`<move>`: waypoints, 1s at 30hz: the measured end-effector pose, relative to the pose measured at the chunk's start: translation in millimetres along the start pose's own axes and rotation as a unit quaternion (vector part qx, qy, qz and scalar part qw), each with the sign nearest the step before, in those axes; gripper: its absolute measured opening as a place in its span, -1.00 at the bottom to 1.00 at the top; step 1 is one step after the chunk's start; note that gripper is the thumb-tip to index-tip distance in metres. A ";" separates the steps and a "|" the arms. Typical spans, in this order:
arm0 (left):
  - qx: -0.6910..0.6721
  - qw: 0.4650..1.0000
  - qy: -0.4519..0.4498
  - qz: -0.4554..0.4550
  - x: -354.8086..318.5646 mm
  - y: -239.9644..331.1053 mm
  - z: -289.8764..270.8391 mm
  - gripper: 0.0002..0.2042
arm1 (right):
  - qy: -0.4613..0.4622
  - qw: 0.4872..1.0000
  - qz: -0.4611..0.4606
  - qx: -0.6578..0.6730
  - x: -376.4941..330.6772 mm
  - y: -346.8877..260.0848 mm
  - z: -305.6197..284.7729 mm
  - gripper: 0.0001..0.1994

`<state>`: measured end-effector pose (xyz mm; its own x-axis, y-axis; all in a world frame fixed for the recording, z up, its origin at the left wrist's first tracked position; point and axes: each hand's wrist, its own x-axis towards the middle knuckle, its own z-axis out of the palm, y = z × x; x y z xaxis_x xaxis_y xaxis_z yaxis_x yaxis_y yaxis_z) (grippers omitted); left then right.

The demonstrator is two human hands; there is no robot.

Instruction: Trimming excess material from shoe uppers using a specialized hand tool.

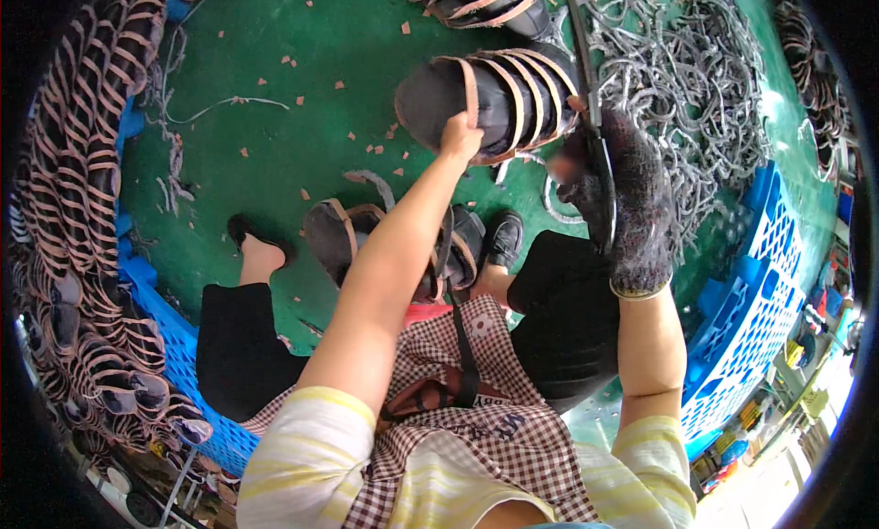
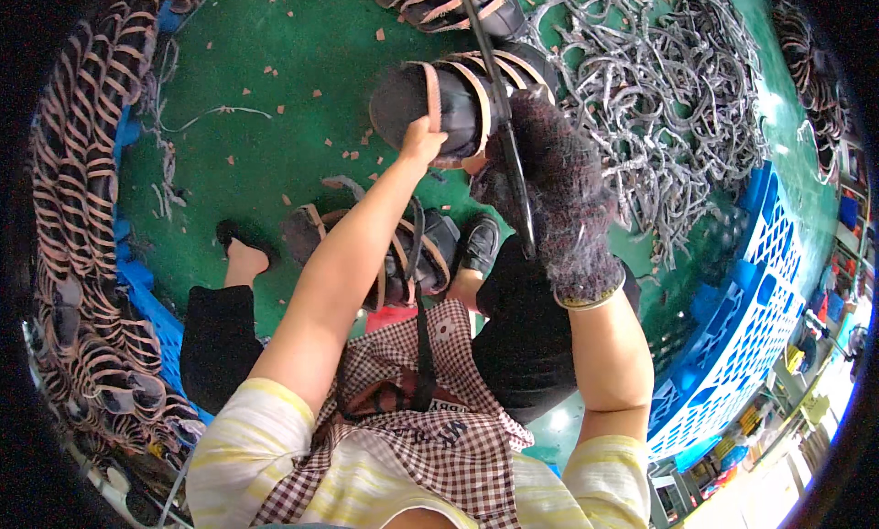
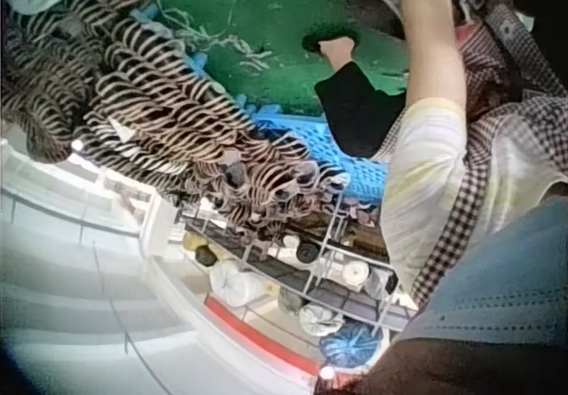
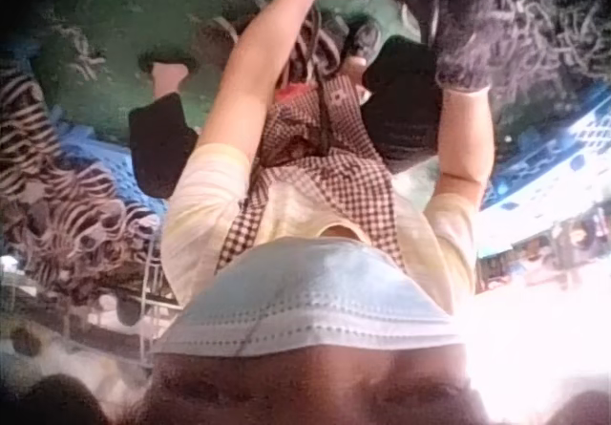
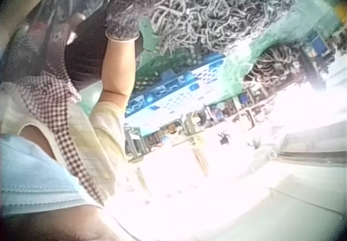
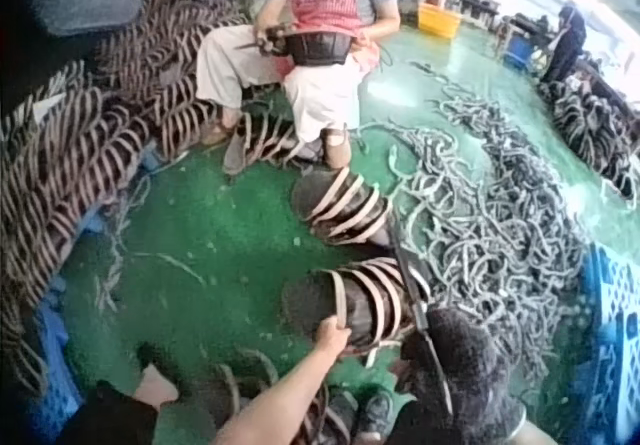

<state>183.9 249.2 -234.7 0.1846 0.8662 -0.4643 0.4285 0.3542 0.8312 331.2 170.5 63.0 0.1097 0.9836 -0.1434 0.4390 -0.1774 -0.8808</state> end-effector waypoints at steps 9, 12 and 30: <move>-0.460 0.887 -0.035 0.003 -193.9 158.1 -122.3 -0.80 | -0.020 0.935 -0.329 -0.130 -11.5 -31.2 29.4 -0.58; -0.516 0.853 -0.021 0.068 -231.3 186.5 -125.0 -0.74 | 0.021 0.905 -0.377 -0.196 -30.7 -48.2 35.4 -0.59; 0.203 0.845 0.048 0.492 -302.7 217.5 -94.5 -0.94 | 0.040 0.970 -0.139 -0.196 -158.2 -26.5 -64.6 -0.58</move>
<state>137.7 97.3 115.5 0.5650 0.7021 0.4334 0.3810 -0.6879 0.6177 359.8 17.4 138.2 -0.0008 0.9922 0.1246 0.7653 0.0808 -0.6386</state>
